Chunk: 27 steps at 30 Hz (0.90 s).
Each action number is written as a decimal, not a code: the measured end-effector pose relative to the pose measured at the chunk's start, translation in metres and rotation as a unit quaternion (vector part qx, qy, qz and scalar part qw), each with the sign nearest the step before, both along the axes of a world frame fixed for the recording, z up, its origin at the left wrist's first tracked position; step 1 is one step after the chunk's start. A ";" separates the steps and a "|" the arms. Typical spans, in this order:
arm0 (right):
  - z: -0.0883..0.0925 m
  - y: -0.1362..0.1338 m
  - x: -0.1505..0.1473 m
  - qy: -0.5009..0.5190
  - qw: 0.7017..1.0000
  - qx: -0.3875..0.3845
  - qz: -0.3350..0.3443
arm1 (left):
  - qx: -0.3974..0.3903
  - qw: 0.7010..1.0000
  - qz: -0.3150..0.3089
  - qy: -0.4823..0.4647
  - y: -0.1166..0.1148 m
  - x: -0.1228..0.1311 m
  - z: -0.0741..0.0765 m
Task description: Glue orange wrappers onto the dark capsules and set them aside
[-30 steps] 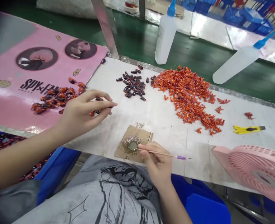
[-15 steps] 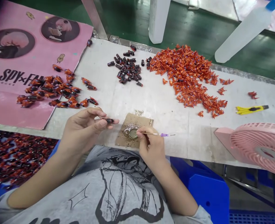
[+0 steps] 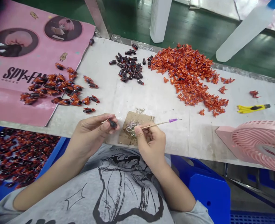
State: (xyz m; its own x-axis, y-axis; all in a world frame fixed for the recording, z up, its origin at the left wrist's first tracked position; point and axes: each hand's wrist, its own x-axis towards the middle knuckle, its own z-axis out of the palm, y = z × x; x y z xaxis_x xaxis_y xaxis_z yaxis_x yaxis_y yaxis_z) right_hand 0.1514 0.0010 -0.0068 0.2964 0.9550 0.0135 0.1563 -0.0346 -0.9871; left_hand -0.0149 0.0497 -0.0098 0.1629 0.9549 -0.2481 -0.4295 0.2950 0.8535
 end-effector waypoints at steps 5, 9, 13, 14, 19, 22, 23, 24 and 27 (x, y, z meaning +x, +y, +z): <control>0.011 -0.001 -0.007 0.025 0.997 0.072 -0.022 | -0.025 0.999 -0.011 0.038 -0.009 0.007 0.004; 0.013 0.001 -0.011 0.031 0.995 0.098 -0.011 | -0.021 0.998 -0.015 0.060 -0.012 0.010 0.004; 0.009 0.002 -0.012 -0.001 0.995 0.094 -0.012 | 0.001 0.997 -0.024 0.073 -0.012 0.010 0.003; 0.008 0.002 -0.012 -0.010 0.996 0.093 -0.011 | 0.003 0.997 -0.023 0.079 -0.012 0.010 0.002; 0.007 0.002 -0.010 -0.028 0.993 0.115 0.024 | 0.009 0.996 -0.024 0.086 -0.012 0.009 0.003; 0.009 0.001 -0.007 -0.018 0.991 0.123 0.059 | 0.009 0.997 -0.030 0.072 -0.011 0.010 0.003; 0.009 0.001 -0.006 -0.014 0.991 0.122 0.060 | 0.008 0.997 -0.034 0.066 -0.011 0.010 0.004; 0.010 0.001 -0.005 -0.012 0.991 0.121 0.056 | 0.006 0.997 -0.040 0.060 -0.011 0.010 0.004; 0.012 0.001 -0.002 -0.010 0.993 0.116 0.036 | 0.001 0.997 -0.052 0.060 -0.012 0.010 0.003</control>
